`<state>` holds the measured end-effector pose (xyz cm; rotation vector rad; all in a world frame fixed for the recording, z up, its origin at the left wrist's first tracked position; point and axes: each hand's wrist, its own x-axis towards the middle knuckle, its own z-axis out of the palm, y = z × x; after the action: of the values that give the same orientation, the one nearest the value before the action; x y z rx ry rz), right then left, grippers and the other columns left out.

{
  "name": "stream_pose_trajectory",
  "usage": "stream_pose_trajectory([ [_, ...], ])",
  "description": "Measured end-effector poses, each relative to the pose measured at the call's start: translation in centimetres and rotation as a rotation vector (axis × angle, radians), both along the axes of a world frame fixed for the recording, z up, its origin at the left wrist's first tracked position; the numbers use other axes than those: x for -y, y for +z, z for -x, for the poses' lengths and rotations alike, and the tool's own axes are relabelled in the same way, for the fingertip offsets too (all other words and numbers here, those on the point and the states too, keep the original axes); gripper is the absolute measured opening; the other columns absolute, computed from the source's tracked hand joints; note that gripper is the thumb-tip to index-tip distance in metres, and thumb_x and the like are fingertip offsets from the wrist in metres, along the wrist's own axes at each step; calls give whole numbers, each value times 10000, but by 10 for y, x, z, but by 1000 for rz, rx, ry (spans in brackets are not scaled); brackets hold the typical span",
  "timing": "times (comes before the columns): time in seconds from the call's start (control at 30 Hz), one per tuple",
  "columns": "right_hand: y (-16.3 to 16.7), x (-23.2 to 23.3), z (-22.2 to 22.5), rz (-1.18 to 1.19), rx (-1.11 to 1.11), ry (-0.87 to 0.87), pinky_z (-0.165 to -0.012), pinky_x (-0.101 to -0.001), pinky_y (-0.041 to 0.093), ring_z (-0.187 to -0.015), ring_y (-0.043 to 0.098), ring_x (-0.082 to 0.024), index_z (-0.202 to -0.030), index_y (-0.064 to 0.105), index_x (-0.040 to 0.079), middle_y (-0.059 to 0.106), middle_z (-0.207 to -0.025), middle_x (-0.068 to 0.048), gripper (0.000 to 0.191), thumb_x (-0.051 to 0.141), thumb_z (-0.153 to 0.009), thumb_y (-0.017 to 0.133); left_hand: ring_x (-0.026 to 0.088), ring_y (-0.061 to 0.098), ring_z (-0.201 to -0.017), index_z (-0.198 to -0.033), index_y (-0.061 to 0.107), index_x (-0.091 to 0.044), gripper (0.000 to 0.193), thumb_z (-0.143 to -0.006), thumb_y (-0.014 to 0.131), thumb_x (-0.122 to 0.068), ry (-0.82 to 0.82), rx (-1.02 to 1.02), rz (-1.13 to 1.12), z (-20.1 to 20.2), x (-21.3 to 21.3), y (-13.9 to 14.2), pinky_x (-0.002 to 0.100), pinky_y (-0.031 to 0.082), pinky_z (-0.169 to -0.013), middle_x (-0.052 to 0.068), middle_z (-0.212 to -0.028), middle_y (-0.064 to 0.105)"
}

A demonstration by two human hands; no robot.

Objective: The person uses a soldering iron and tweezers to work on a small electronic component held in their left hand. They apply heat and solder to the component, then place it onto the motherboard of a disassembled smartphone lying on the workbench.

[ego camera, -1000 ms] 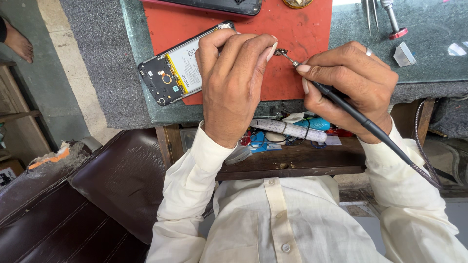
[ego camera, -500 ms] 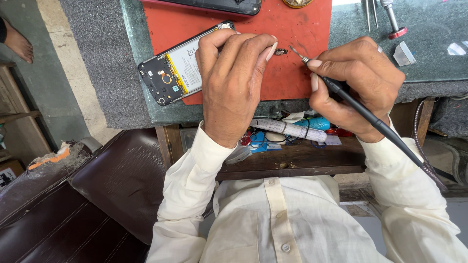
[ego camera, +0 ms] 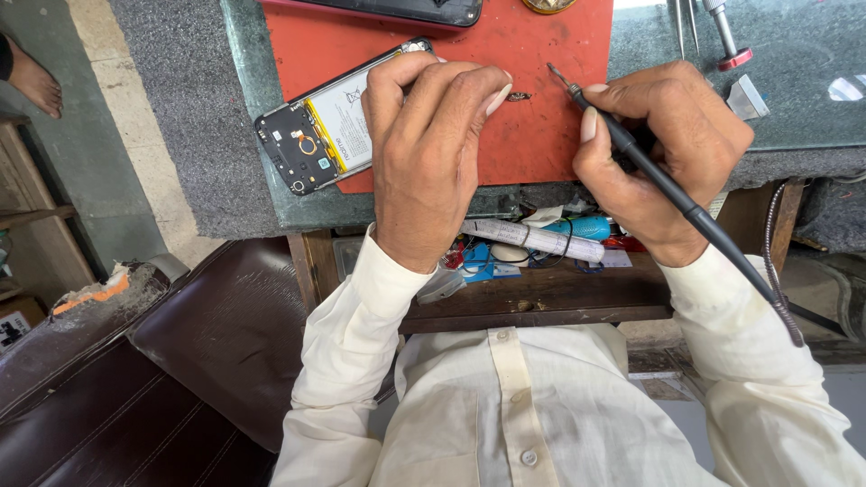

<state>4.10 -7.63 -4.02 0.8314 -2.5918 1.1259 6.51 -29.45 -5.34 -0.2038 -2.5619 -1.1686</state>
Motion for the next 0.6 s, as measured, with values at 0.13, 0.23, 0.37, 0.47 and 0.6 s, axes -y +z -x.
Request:
stream_pose_trajectory([
  [0.13, -1, 2, -1, 9, 1, -44, -694, -282, 512, -799, 665, -198, -1001, 633, -44, 701, -990, -149, 108, -68, -999, 739, 203, 524, -1144, -1197, 678, -124, 233, -1005, 774, -34, -1, -4, 4, 0, 0, 1, 353, 417, -1027, -37, -1131, 664],
  [0.23, -1, 1, -1, -1, 4, -51, -700, -289, 504, -802, 661, -205, -975, 619, -34, 703, -988, -136, 128, -67, -1013, 737, 204, 524, -1143, -1196, 676, -121, 224, -1010, 768, -36, 2, -3, -2, 1, -1, 0, 352, 417, -1028, -37, -1133, 665],
  [0.37, 0, 2, -3, -20, -31, -41, -743, -310, 506, -840, 646, -229, -992, 618, -26, 688, -1006, -130, 128, -65, -991, 740, 208, 522, -1147, -1193, 673, -120, 211, -1015, 757, -44, 5, -2, 0, 1, -1, 0, 355, 416, -1036, -35, -1132, 664],
  [0.47, 2, 5, -7, -35, -56, -45, -758, -334, 493, -848, 619, -250, -1009, 643, -29, 665, -987, -129, 139, -64, -938, 757, 215, 522, -1143, -1184, 674, -117, 194, -1015, 755, -65, 9, 4, 6, -1, -2, 2, 361, 414, -1030, -28, -1157, 664],
  [0.6, 9, 11, -12, -72, -100, -51, -763, -358, 473, -850, 594, -263, -1016, 671, -26, 650, -972, -119, 167, -48, -905, 794, 220, 526, -1144, -1176, 677, -115, 176, -1018, 740, -70, 14, -8, 8, -1, -2, 7, 363, 415, -1034, -25, -1167, 668],
])
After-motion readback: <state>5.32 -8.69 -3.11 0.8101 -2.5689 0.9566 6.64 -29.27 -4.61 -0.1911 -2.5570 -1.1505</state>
